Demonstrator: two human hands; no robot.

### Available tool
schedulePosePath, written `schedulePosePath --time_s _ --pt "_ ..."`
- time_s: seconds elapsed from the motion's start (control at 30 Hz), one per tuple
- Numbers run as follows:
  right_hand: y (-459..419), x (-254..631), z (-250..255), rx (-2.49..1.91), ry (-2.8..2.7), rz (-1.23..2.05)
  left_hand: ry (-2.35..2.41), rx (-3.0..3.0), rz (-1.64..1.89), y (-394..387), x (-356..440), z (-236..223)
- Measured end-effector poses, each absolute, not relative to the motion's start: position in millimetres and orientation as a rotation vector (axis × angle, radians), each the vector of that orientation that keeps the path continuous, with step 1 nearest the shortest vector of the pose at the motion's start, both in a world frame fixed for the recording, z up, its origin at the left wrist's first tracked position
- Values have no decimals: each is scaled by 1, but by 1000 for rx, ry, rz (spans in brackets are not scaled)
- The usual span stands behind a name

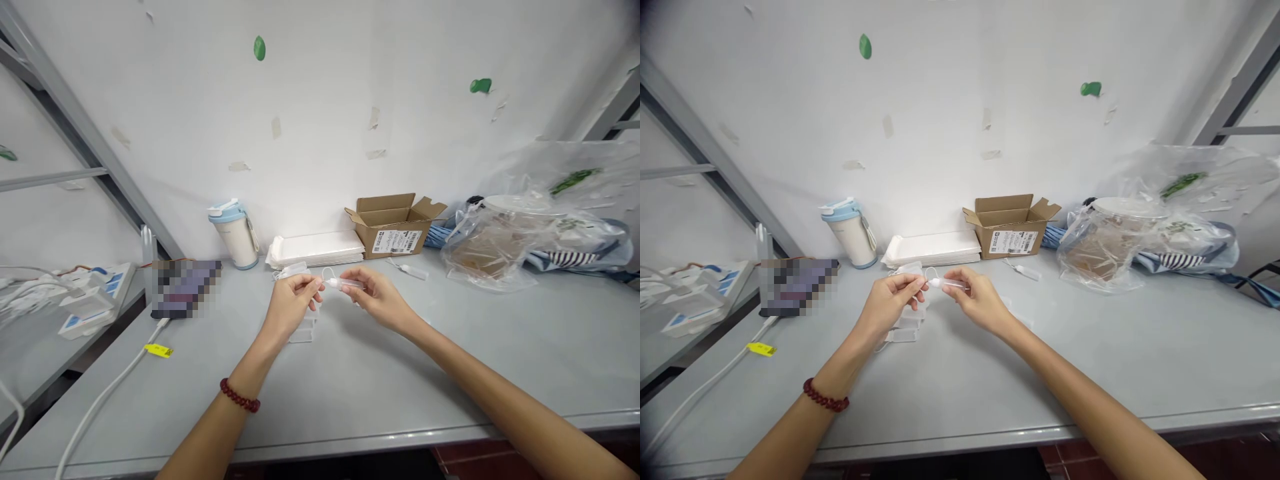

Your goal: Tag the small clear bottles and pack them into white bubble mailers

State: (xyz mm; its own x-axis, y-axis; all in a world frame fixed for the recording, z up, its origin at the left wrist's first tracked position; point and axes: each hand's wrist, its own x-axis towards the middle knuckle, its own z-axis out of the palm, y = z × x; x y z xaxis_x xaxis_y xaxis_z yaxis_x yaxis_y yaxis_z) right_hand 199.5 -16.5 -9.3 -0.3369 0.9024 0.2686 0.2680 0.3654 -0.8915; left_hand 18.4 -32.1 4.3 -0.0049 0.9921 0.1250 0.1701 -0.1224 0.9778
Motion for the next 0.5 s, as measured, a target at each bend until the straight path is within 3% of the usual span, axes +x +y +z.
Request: schedulePosePath --time_s 0.4,0.5 --pt "-10 207 -9 -1003 -2037 729 1320 1580 992 -33 5 18" --pt "2 222 -5 -1079 -2116 461 1333 1580 1054 -27 -22 26"
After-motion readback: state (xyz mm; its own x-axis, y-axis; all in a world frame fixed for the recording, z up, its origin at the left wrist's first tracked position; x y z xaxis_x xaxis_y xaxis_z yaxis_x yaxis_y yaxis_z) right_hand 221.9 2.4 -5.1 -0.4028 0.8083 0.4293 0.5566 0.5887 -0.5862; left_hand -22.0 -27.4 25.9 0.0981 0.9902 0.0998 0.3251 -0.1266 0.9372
